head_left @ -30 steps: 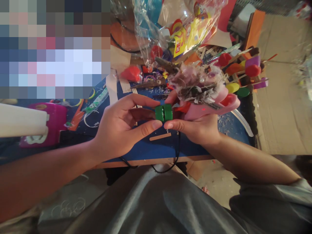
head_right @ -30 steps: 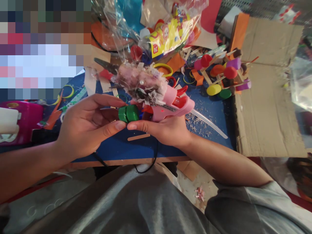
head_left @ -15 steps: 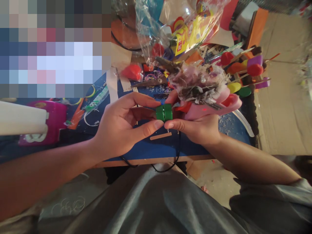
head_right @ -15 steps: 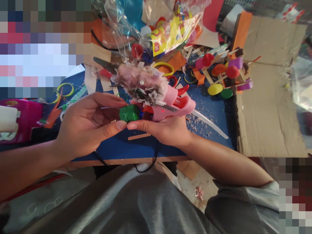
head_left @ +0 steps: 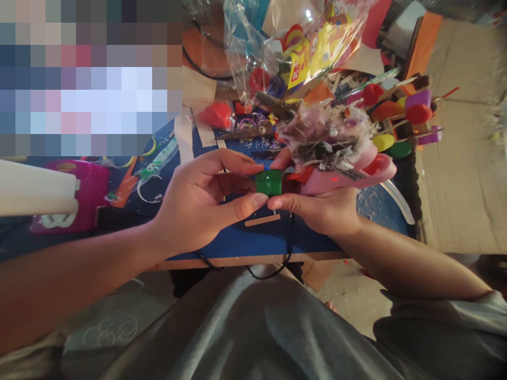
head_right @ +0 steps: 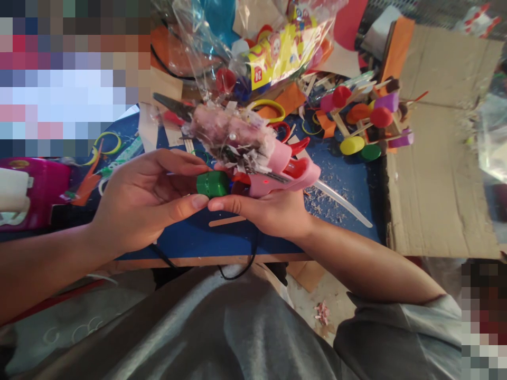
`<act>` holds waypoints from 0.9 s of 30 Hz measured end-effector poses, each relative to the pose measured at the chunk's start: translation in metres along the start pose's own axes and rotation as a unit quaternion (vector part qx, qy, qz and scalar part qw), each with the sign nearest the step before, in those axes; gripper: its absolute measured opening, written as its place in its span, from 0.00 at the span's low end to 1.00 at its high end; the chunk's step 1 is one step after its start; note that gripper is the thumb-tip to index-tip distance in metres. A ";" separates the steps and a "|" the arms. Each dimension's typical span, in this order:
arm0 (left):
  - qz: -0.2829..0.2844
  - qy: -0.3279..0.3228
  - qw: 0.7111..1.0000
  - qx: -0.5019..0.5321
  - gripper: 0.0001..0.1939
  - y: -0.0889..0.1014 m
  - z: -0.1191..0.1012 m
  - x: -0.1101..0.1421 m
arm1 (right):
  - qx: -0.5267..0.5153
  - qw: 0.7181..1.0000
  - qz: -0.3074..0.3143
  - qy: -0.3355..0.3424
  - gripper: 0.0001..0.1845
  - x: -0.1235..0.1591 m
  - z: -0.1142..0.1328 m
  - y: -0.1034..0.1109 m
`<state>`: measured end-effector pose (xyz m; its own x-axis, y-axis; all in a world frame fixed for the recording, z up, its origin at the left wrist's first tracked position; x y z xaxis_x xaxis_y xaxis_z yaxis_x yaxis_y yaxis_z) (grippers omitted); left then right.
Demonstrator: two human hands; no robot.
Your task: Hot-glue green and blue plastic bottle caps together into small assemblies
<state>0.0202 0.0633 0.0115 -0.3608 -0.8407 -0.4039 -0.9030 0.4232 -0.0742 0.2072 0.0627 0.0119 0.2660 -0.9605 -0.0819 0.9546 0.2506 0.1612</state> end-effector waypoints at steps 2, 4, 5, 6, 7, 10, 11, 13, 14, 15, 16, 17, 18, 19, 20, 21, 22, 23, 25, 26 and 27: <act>-0.002 0.005 1.000 0.002 0.13 0.000 0.000 0.000 | -0.024 0.999 -0.002 0.043 0.21 0.002 0.005 0.000; -0.005 0.009 1.000 0.007 0.13 -0.001 0.000 0.000 | -0.012 0.998 -0.003 0.068 0.23 0.004 0.008 0.001; -0.007 0.012 1.000 0.010 0.13 -0.001 0.001 0.000 | -0.004 0.997 -0.004 0.073 0.24 0.005 0.008 0.001; -0.009 0.016 1.000 0.011 0.12 -0.001 0.001 0.000 | 0.000 0.997 -0.006 0.074 0.24 0.005 0.007 0.002; -0.010 0.018 1.000 0.013 0.12 -0.001 0.002 0.000 | 0.004 0.997 -0.010 0.073 0.25 0.006 0.006 0.004; -0.004 0.005 1.000 0.015 0.12 -0.001 0.001 0.000 | 0.028 0.998 -0.018 0.058 0.24 0.005 0.004 0.005; 0.002 -0.011 1.000 0.018 0.13 -0.002 0.000 0.000 | 0.029 0.998 -0.012 0.057 0.25 0.004 0.005 0.004; 0.008 -0.029 0.999 0.023 0.15 -0.003 -0.003 0.000 | 0.017 0.998 0.011 0.061 0.25 0.003 0.008 -0.001; 0.009 -0.031 0.999 0.024 0.15 -0.003 -0.003 -0.001 | 0.011 0.998 0.025 0.064 0.25 0.001 0.011 -0.003; 0.007 -0.030 0.999 0.025 0.15 -0.002 -0.003 -0.001 | 0.009 0.997 0.036 0.066 0.25 0.000 0.013 -0.005; 0.004 -0.025 0.999 0.024 0.15 -0.002 -0.002 -0.001 | 0.010 0.997 0.043 0.066 0.25 -0.001 0.015 -0.007; 0.002 -0.018 1.000 0.022 0.14 -0.002 -0.002 -0.002 | 0.014 0.997 0.047 0.064 0.25 -0.002 0.017 -0.008; 0.001 -0.016 1.000 0.019 0.13 -0.002 -0.002 -0.002 | 0.013 0.997 0.050 0.061 0.25 -0.003 0.019 -0.008; 0.001 -0.018 1.000 0.016 0.13 -0.002 -0.003 -0.002 | 0.005 0.997 0.055 0.052 0.25 -0.004 0.020 -0.009; -0.001 -0.018 1.000 0.013 0.12 -0.002 -0.003 -0.003 | -0.007 0.997 0.062 0.040 0.25 -0.004 0.019 -0.009; -0.003 -0.019 1.000 0.010 0.12 -0.002 -0.004 -0.003 | -0.019 0.997 0.067 0.026 0.26 -0.005 0.019 -0.010; -0.004 -0.021 1.000 0.007 0.12 -0.002 -0.004 -0.003 | -0.030 0.997 0.069 0.013 0.27 -0.005 0.018 -0.011; -0.006 -0.022 1.000 0.005 0.12 -0.002 -0.005 -0.002 | -0.038 0.997 0.070 0.002 0.27 -0.005 0.018 -0.011; -0.009 -0.023 1.000 -0.006 0.12 -0.001 -0.005 -0.001 | -0.044 0.997 0.066 -0.008 0.25 -0.006 0.020 -0.012; -0.011 -0.024 1.000 -0.014 0.12 -0.001 -0.005 -0.001 | -0.045 0.997 0.063 -0.006 0.23 -0.006 0.021 -0.012; -0.012 -0.024 0.999 -0.023 0.12 0.000 -0.005 0.000 | -0.046 0.997 0.061 -0.003 0.22 -0.006 0.023 -0.012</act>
<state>0.0195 0.0616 0.0165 -0.3288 -0.8325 -0.4459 -0.9212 0.3867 -0.0426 0.1907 0.0629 0.0329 0.3810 -0.9225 -0.0615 0.9232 0.3760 0.0792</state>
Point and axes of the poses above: each hand's wrist, its own x-axis away from the middle knuckle, its own y-axis out of the back of the hand, z = x × y, the point moved 9 cm from there along -x, towards the middle knuckle, and after that the axes turned 8 degrees about -y, right-handed, at the moved point
